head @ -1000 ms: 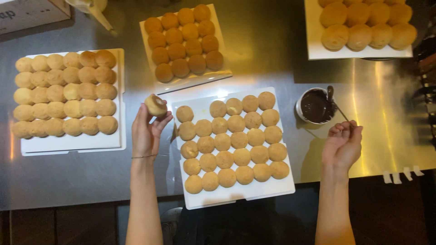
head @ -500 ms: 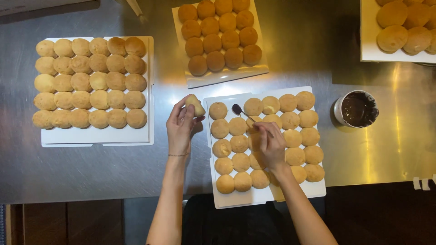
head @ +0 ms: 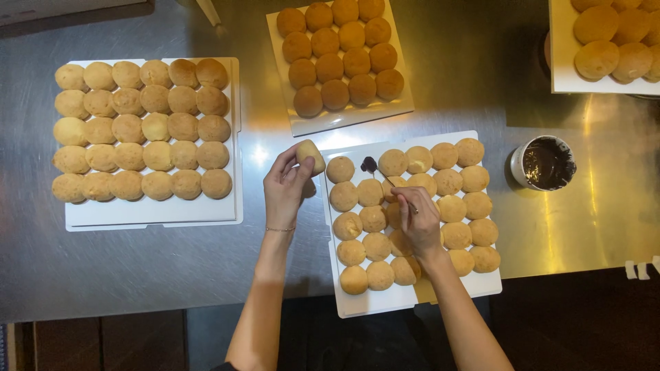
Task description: Filling round pastries with chocolate using a spoon.
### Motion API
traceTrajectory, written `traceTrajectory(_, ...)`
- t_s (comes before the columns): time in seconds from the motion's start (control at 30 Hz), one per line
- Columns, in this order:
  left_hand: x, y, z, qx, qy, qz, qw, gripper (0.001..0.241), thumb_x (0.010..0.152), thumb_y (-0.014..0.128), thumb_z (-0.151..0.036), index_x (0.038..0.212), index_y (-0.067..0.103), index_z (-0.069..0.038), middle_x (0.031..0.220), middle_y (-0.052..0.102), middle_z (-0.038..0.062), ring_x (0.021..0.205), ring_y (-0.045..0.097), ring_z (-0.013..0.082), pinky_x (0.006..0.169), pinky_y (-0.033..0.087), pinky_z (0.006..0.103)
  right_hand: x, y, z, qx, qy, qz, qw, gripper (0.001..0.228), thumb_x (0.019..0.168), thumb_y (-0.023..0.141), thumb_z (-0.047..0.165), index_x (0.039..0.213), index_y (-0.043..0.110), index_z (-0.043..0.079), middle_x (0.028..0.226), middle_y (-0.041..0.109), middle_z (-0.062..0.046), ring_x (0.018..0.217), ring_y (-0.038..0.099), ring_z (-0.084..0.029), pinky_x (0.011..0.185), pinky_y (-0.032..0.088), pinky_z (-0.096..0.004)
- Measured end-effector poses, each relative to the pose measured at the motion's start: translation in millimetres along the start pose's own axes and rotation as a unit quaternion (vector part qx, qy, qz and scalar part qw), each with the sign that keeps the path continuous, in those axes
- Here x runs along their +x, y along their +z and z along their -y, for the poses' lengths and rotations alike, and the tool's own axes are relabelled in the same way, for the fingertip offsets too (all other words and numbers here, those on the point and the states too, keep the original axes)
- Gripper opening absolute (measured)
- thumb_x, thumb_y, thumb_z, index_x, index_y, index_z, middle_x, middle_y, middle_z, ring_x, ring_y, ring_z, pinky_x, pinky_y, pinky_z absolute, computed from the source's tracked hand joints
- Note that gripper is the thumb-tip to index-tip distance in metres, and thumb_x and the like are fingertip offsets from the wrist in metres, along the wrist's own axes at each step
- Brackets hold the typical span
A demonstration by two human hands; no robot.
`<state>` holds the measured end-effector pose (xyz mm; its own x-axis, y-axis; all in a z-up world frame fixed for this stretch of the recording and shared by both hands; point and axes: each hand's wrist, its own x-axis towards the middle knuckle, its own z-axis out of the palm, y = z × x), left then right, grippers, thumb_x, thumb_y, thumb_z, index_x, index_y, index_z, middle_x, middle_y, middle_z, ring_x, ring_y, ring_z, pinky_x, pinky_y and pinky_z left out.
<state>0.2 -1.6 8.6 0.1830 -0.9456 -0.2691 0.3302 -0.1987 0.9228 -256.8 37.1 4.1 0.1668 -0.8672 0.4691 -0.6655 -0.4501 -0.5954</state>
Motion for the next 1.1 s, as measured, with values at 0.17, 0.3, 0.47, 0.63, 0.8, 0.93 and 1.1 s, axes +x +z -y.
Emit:
traceTrajectory(0.17, 0, 5, -9, 0.011, -0.009, 0.007, 1.0, 0.053, 0.091, 0.077, -0.028, 0.133, 0.061, -0.001, 0.118, 0.07, 0.011, 0.101, 0.071, 0.014, 0.081, 0.057, 0.0254, 0, -1, 3, -0.012, 0.009, -0.009, 1.0, 0.005, 0.104, 0.061, 0.001, 0.107, 0.063, -0.002, 0.098, 0.071, -0.014, 0.089, 0.069, -0.028, 0.074, 0.056, -0.036)
traceTrajectory(0.3, 2, 9, -12, 0.085, 0.03, 0.012, 0.996, 0.05, 0.091, 0.08, -0.025, 0.132, 0.065, -0.002, 0.114, 0.072, 0.011, 0.102, 0.069, 0.0145, 0.089, 0.06, 0.0269, -6, 2, -1, 0.065, 0.125, -0.066, 0.988, 0.021, 0.113, 0.049, 0.012, 0.112, 0.065, -0.001, 0.1, 0.072, -0.013, 0.089, 0.073, -0.02, 0.079, 0.063, -0.032)
traceTrajectory(0.47, 6, 20, -28, 0.094, 0.07, 0.043, 0.992, 0.053, 0.088, 0.081, -0.026, 0.132, 0.063, -0.004, 0.115, 0.071, 0.009, 0.106, 0.069, 0.014, 0.094, 0.059, 0.028, -5, -2, -24, 0.305, 0.344, -0.171, 0.871, 0.033, 0.116, 0.044, 0.025, 0.11, 0.059, -0.005, 0.094, 0.071, -0.014, 0.083, 0.07, -0.019, 0.079, 0.06, -0.032)
traceTrajectory(0.63, 11, 33, -33, 0.192, 0.123, 0.042, 0.973, 0.053, 0.086, 0.084, -0.027, 0.13, 0.065, -0.004, 0.119, 0.072, 0.008, 0.107, 0.071, 0.0141, 0.094, 0.059, 0.029, -18, -2, -69, 0.459, 0.478, -0.191, 0.724, 0.037, 0.112, 0.045, 0.028, 0.111, 0.058, -0.007, 0.096, 0.069, -0.016, 0.084, 0.068, -0.02, 0.079, 0.059, -0.031)
traceTrajectory(0.8, 28, 57, -14, 0.342, 0.094, 0.057, 0.933, 0.055, 0.08, 0.086, -0.035, 0.126, 0.068, -0.012, 0.109, 0.076, 0.007, 0.101, 0.073, 0.0164, 0.097, 0.059, 0.0362, -33, -11, -113, 0.666, 0.547, -0.152, 0.484, 0.026, 0.109, 0.053, 0.02, 0.115, 0.057, -0.005, 0.102, 0.066, -0.012, 0.091, 0.065, -0.018, 0.084, 0.058, -0.026)
traceTrajectory(0.93, 47, 68, 30, 0.49, 0.212, 0.149, 0.832, 0.051, 0.081, 0.084, -0.04, 0.12, 0.069, -0.011, 0.115, 0.073, 0.007, 0.103, 0.07, 0.0239, 0.122, 0.029, 0.0524, -24, -56, -115, 0.69, 0.545, -0.17, 0.445, 0.023, 0.108, 0.055, 0.018, 0.115, 0.059, -0.004, 0.1, 0.066, -0.01, 0.09, 0.065, -0.016, 0.083, 0.058, -0.025)
traceTrajectory(1.1, 54, 73, 44, 0.625, 0.153, 0.203, 0.738, 0.054, 0.081, 0.077, -0.049, 0.121, 0.071, -0.014, 0.108, 0.068, 0.01, 0.115, 0.062, 0.0279, 0.125, 0.013, 0.0532, -37, -123, -154, 0.673, 0.475, -0.207, 0.528, 0.023, 0.111, 0.055, 0.021, 0.111, 0.06, -0.002, 0.099, 0.066, -0.01, 0.091, 0.065, -0.017, 0.084, 0.058, -0.025)
